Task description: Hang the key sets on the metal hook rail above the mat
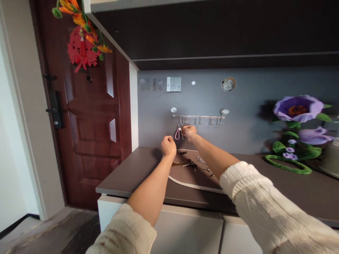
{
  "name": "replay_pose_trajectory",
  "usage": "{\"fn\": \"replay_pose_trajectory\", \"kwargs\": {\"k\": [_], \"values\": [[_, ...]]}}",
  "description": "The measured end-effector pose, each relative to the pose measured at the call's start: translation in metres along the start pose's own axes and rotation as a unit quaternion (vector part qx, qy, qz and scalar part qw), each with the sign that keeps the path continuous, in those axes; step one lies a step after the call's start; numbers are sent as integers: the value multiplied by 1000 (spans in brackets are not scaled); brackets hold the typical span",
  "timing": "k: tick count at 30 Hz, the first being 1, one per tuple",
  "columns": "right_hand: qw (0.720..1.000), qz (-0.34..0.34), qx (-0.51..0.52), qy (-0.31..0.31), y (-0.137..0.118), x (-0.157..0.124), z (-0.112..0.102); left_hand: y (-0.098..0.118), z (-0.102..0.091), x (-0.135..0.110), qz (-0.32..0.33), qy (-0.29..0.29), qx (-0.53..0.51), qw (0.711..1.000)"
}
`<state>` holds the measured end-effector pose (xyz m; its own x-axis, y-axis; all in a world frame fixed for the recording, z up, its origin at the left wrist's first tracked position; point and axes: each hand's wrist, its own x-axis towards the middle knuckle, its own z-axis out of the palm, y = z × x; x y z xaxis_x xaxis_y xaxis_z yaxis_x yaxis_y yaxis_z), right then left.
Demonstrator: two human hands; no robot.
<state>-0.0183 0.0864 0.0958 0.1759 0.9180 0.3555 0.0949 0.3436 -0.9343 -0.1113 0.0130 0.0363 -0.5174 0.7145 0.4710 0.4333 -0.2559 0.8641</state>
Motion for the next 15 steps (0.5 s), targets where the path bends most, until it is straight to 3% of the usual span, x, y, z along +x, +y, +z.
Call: {"fn": "replay_pose_trajectory", "kwargs": {"k": [5, 9, 15], "values": [[1000, 24, 9, 1, -6, -14, -16, -1, 2, 0, 31, -10, -20, 999], [999, 20, 28, -37, -15, -31, -31, -3, 2, 0, 55, -24, -29, 998], [996, -11, 34, -86, -18, -55, -55, -3, 1, -1, 54, -105, -90, 989]]}}
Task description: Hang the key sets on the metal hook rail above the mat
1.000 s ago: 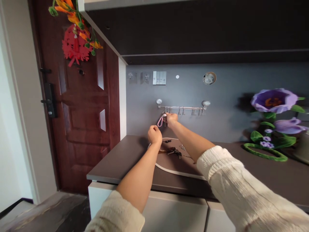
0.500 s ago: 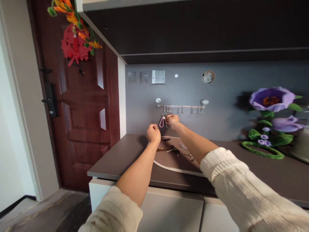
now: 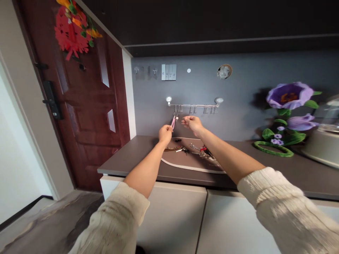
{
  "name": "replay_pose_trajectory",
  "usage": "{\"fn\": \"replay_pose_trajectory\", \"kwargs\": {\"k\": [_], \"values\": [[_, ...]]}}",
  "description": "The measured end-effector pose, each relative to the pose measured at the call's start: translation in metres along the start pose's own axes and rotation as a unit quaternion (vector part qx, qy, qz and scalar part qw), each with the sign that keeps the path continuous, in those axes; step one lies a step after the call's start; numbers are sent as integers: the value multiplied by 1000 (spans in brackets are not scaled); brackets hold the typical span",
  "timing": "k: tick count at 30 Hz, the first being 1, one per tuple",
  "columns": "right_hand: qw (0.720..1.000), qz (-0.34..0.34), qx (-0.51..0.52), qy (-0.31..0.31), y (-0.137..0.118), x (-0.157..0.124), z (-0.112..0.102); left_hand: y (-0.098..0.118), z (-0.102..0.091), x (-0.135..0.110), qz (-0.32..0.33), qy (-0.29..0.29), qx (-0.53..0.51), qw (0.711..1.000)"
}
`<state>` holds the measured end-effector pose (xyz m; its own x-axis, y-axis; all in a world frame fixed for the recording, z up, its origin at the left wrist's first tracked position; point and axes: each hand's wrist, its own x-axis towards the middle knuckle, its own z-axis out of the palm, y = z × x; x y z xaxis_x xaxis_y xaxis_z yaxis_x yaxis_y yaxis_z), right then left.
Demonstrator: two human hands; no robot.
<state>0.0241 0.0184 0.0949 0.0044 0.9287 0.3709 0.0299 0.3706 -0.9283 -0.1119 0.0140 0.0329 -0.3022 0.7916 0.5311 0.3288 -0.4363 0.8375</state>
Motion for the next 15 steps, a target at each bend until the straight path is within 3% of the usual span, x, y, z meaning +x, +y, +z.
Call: {"fn": "replay_pose_trajectory", "kwargs": {"k": [5, 11, 15], "values": [[999, -17, -26, -19, 17, -23, -15, 2, 0, -4, 3, -94, -29, 995], [992, -34, -115, -46, 47, -43, -33, 4, -1, -15, 46, -212, 40, 975], [951, -82, -285, -84, 56, -46, -43, -1, -1, -18, 73, -312, 99, 942]]}}
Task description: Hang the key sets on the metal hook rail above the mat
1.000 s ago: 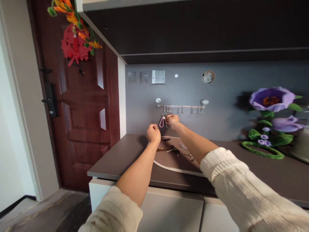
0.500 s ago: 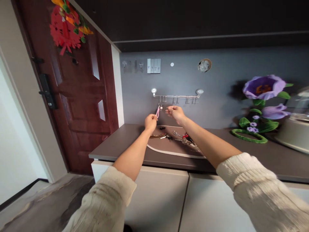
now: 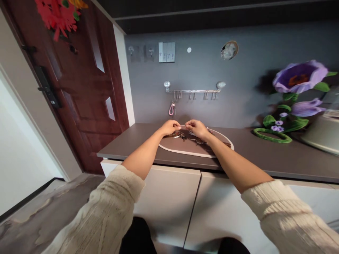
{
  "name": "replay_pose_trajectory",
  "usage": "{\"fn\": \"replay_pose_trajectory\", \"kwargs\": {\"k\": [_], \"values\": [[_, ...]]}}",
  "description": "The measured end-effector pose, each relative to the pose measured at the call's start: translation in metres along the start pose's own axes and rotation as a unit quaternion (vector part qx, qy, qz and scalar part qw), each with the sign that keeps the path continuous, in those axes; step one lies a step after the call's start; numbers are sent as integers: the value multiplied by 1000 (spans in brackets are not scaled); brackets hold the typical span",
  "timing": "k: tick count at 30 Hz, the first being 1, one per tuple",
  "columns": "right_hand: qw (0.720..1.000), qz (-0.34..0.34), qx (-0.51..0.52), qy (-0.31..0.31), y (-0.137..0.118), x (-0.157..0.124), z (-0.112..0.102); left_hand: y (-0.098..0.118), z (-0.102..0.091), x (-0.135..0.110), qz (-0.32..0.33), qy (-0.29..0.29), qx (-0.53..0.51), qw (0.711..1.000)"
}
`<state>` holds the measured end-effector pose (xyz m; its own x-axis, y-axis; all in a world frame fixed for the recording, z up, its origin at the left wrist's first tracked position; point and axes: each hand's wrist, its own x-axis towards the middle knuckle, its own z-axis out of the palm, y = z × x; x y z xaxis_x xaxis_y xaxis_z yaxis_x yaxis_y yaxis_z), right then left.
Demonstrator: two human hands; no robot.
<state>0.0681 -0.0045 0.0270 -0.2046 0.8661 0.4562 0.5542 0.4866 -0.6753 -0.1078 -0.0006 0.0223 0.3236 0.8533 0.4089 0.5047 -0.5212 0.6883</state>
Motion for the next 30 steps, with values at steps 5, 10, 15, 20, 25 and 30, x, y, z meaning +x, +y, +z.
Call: {"fn": "replay_pose_trajectory", "kwargs": {"k": [5, 10, 15, 20, 25, 30], "values": [[985, -46, -162, -28, 0, -1, 0, -2, -1, -3, 17, -87, 56, 994], [980, -59, -185, -36, 0, -1, 3, -4, -2, -3, 33, -120, 68, 990], [980, -65, -186, -39, 1, -1, 4, -6, -2, -2, 52, -105, 92, 989], [978, -77, -191, -42, 0, -1, 5, -1, -2, -2, 51, -77, 104, 990], [979, -80, -186, -37, -1, -1, 6, 5, -4, -4, 60, -31, 99, 993], [984, -67, -163, -25, -5, -4, 7, 2, -4, -1, 50, 2, 49, 998]]}}
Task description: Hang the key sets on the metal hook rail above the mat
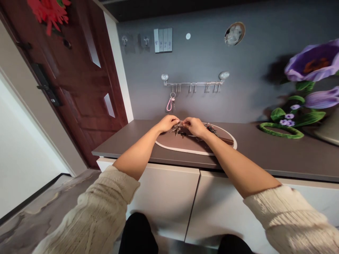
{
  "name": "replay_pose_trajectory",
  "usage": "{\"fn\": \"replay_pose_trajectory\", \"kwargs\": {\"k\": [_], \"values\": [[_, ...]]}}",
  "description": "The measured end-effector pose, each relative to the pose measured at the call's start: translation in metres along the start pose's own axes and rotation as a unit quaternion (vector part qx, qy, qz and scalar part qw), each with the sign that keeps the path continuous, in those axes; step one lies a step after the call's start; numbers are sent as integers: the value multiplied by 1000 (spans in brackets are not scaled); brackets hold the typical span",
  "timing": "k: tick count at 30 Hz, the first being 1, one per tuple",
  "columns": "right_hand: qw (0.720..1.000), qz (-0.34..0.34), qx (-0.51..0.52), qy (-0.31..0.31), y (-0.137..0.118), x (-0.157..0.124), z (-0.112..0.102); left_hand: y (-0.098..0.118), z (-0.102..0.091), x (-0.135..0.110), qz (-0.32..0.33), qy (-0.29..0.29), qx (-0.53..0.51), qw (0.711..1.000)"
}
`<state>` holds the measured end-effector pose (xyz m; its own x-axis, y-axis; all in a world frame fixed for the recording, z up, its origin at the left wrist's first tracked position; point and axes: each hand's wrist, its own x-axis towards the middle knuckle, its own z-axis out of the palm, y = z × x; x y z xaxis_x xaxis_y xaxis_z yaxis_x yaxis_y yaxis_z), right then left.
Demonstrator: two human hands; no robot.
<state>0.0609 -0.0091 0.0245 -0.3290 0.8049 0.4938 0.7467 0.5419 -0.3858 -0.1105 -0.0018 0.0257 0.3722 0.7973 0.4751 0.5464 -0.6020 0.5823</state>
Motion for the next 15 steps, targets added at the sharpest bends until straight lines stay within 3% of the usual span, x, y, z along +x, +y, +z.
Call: {"fn": "replay_pose_trajectory", "kwargs": {"k": [8, 15], "values": [[996, 32, 81, 24, -13, -4, -4, 7, -1, -1, -62, 59, -105, 991], [991, 2, 125, 56, -14, -3, 0, 17, -1, 2, -33, 96, -155, 983]]}}
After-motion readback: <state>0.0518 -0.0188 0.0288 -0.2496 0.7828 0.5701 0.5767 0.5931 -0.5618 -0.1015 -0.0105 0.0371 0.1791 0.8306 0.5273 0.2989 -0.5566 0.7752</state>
